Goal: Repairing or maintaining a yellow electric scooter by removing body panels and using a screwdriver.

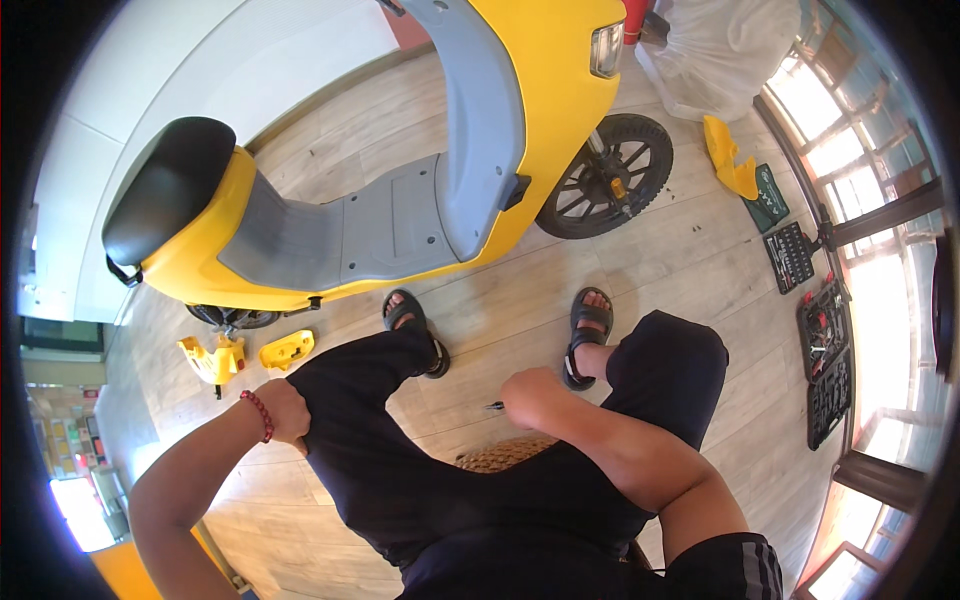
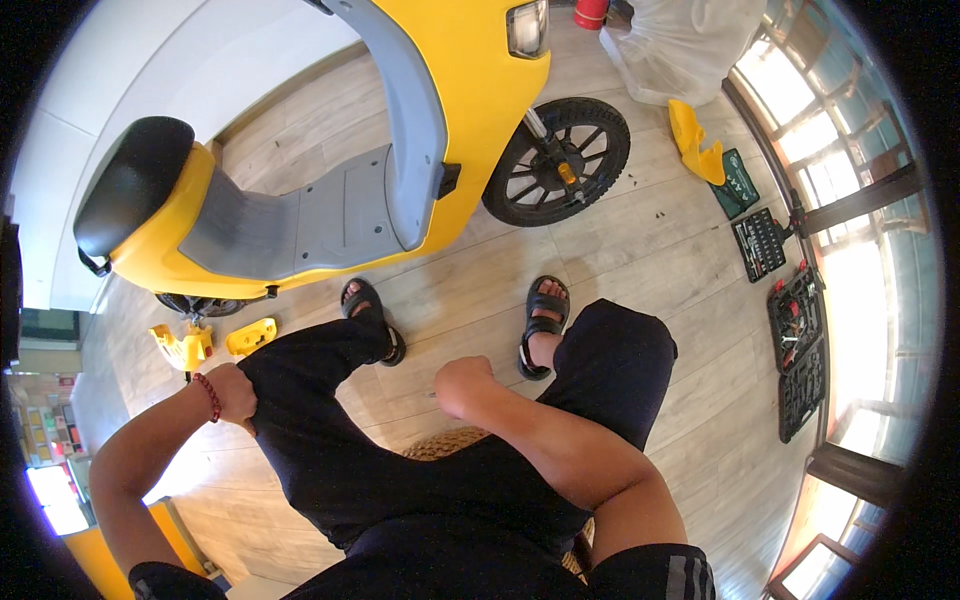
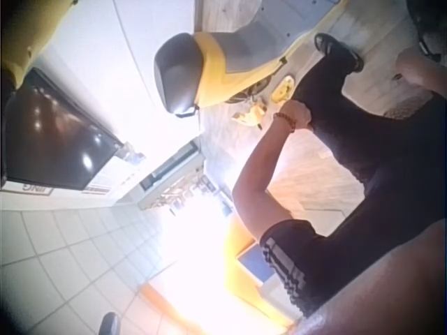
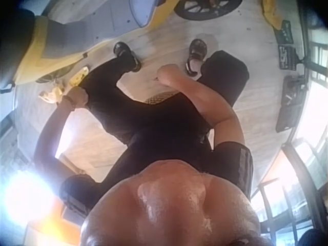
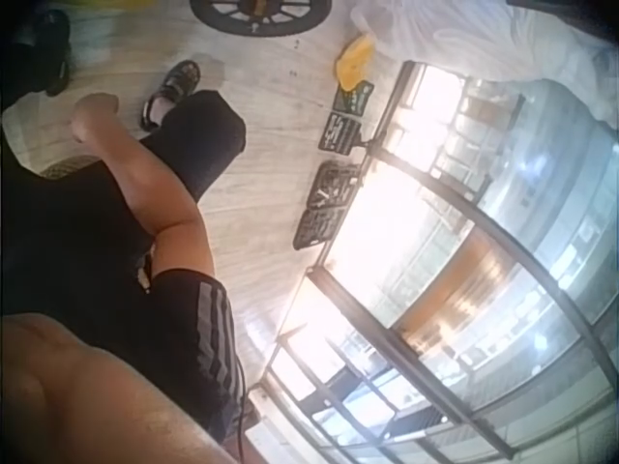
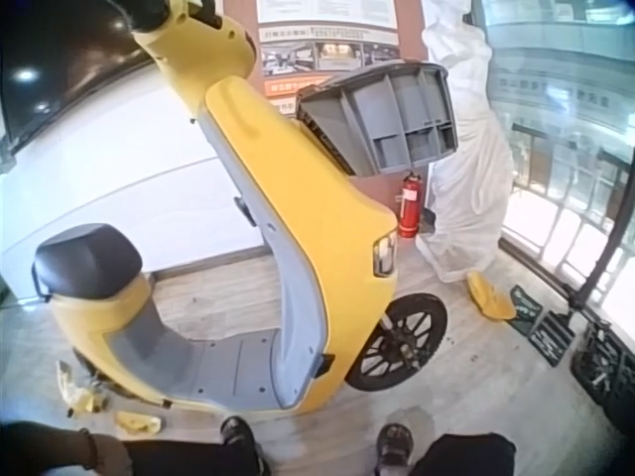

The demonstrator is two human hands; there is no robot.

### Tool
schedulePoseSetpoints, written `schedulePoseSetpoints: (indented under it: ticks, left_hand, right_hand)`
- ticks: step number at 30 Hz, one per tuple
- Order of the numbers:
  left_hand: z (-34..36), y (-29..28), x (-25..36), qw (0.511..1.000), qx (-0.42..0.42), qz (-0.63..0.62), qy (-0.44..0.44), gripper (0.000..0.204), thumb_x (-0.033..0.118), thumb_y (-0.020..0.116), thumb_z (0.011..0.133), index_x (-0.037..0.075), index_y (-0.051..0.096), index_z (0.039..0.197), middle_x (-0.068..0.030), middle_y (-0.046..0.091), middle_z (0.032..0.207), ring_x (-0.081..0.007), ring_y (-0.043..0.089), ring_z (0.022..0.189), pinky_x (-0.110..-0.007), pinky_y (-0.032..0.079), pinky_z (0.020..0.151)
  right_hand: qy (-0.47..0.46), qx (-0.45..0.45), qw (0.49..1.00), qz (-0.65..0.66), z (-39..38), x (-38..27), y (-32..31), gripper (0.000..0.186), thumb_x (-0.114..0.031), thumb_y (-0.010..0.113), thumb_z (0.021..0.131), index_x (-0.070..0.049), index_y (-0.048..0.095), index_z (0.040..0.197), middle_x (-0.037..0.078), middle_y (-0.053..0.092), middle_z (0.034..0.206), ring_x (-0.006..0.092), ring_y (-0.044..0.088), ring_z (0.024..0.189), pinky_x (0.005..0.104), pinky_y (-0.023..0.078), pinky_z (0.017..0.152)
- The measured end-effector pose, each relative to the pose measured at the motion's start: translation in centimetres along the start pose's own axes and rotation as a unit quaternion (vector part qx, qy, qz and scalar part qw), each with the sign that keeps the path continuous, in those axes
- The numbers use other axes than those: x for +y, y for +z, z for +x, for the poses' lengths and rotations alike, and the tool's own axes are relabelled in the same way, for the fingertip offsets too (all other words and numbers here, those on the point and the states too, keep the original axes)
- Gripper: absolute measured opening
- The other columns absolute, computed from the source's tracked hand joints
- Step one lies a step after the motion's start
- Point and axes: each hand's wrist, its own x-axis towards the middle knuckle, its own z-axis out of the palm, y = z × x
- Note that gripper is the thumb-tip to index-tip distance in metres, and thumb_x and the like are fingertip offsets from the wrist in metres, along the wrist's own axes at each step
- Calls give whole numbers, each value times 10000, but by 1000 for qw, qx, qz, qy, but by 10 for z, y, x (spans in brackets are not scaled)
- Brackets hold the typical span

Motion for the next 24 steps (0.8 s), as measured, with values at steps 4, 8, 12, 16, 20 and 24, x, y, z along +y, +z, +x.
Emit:
schedulePoseSetpoints:
  ticks: [4,8,12,16,20,24]
  left_hand:
    - [3,3,1,1000,-3,-4,3,490,605,519,710,141,679,711,-82,642,707,-268,624,722,-362,493,640]
    - [2,2,0,1000,5,-2,6,498,608,516,710,138,678,710,-81,641,707,-266,623,721,-362,492,636]
    - [2,0,1,1000,-7,-5,5,500,607,515,712,135,678,712,-81,642,713,-262,623,726,-363,491,636]
    - [4,0,0,1000,-18,-3,3,497,604,513,717,136,679,721,-77,644,718,-260,624,730,-362,491,640]
    - [3,1,1,1000,-20,-5,-7,493,602,512,720,138,681,726,-74,644,718,-263,623,730,-362,491,644]
    - [4,1,0,1000,-20,-8,-2,489,600,513,719,140,680,723,-75,644,719,-265,623,729,-362,490,643]
  right_hand:
    - [-3,9,1000,1,1,1,3,231,-144,646,635,-94,679,858,96,648,905,253,620,860,369,461,666]
    - [-9,23,1000,-7,-2,1,1,210,-136,645,623,-97,682,826,97,649,866,258,624,828,365,464,649]
    - [-10,39,999,3,0,2,6,198,-135,648,619,-97,682,811,99,648,851,260,624,817,363,462,649]
    - [-8,30,1000,-2,2,2,6,185,-134,646,621,-97,682,800,101,649,852,262,624,821,361,458,650]
    - [-6,22,1000,1,1,1,4,193,-130,634,637,-95,681,821,101,648,868,263,622,835,360,457,658]
    - [-2,3,1000,-11,1,0,1,196,-131,617,660,-95,678,843,102,646,887,263,621,849,362,460,670]
